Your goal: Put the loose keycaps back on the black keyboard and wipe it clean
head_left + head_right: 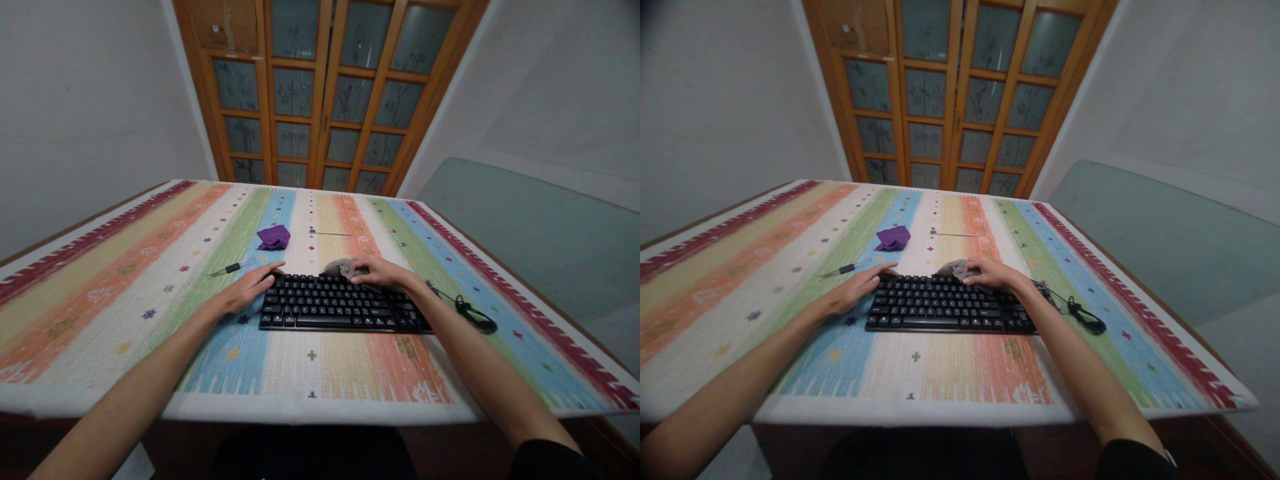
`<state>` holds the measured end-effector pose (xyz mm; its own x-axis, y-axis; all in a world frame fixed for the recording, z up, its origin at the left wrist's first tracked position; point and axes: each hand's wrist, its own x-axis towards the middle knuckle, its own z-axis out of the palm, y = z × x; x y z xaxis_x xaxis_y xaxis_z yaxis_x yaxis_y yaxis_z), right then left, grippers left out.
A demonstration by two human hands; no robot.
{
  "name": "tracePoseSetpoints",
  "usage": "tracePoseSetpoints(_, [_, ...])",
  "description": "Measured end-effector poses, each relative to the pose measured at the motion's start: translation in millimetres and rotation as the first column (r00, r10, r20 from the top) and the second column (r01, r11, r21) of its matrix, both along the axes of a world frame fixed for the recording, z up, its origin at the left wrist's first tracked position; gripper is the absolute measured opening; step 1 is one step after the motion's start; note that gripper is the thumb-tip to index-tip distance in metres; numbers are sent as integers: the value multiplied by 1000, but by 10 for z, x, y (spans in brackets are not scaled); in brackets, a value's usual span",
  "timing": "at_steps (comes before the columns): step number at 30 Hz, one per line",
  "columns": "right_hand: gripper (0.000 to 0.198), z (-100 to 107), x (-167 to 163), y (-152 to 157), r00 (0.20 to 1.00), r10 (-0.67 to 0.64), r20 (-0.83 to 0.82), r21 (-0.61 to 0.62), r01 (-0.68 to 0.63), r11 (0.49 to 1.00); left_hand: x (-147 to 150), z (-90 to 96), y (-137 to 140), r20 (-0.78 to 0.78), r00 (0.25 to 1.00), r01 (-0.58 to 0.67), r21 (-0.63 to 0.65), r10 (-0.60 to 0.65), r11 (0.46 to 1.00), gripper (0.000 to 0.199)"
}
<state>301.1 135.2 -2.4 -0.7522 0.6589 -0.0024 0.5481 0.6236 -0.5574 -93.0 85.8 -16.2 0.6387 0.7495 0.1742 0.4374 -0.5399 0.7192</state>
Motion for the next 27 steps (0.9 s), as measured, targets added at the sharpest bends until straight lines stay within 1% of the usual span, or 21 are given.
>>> tracePoseSetpoints(5, [19,-53,-29,-17,999,-38,12,53,37,998,0,1,4,-7,1000,-4,-8,4,1000,59])
tracePoseSetpoints(12, [19,-74,-62,19,995,-91,-27,40,92,995,2,-13,11,-17,1000,-9,-11,9,1000,63])
tracePoseSetpoints(17, [17,-99,-47,24,992,-119,-39,47,121,992,2,-10,7,-15,1000,-7,-2,7,1000,60])
tracePoseSetpoints(23, [22,-123,-41,18,985,-162,-50,80,166,983,5,7,-5,-9,1000,-12,3,12,1000,60])
tracePoseSetpoints(27, [37,-67,1,15,981,-185,-60,96,190,977,7,3,2,3,1000,-7,22,7,1000,58])
